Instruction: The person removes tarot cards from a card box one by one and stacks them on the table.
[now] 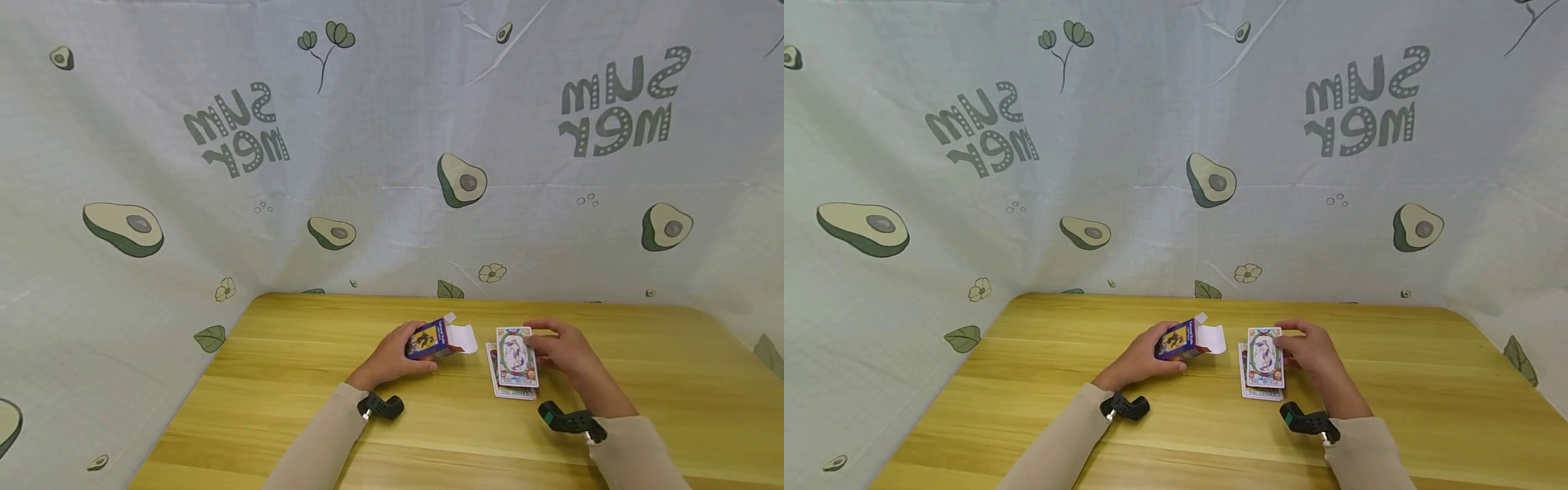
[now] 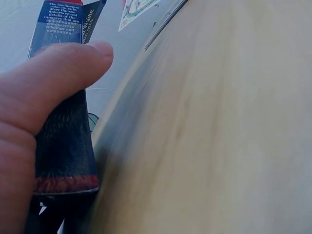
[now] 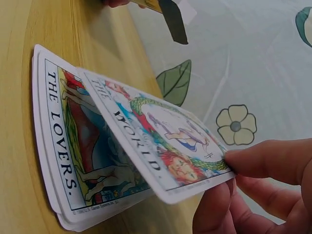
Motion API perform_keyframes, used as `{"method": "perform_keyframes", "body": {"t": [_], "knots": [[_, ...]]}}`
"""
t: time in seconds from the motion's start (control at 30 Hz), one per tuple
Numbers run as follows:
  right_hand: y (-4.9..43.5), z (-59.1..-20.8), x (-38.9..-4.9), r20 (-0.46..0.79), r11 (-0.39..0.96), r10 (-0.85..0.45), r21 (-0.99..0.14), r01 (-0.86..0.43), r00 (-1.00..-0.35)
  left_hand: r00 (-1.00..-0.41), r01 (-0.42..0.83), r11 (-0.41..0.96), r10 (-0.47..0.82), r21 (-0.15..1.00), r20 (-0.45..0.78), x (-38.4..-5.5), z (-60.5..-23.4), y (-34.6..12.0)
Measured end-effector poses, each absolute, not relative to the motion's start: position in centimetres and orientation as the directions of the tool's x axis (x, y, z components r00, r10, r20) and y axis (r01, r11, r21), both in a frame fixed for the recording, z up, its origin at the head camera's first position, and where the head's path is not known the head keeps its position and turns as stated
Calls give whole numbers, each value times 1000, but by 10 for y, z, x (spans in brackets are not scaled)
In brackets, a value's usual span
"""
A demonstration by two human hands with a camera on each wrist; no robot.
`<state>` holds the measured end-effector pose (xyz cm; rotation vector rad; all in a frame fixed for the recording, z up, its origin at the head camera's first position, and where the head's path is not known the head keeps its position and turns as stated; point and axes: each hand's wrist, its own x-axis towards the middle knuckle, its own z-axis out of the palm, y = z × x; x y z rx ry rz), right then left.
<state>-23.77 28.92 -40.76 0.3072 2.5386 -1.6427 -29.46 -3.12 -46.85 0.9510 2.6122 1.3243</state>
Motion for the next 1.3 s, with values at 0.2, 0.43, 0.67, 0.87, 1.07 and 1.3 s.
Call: {"method": "perform_keyframes", "body": {"t": [0.2,0.43,0.67,0.87,1.07,1.3], "knots": [[289,-411,-239,-205,415,122,-878,237,-971,-813,490,452,545,745,204,-294,-468,-31],[289,-413,-241,-229,419,102,-873,250,-968,-815,486,454,544,747,199,-295,-469,-31],[289,-419,-242,-219,459,105,-855,243,-970,-812,489,457,549,743,198,-296,-469,-31],[290,-422,-244,-192,516,113,-827,223,-975,-813,490,459,547,741,199,-294,-468,-31],[290,-424,-243,-176,527,120,-823,213,-977,-811,497,461,548,735,205,-295,-469,-32],[289,-428,-243,-176,547,151,-805,231,-973,-809,499,453,548,739,210,-295,-470,-32]]}}
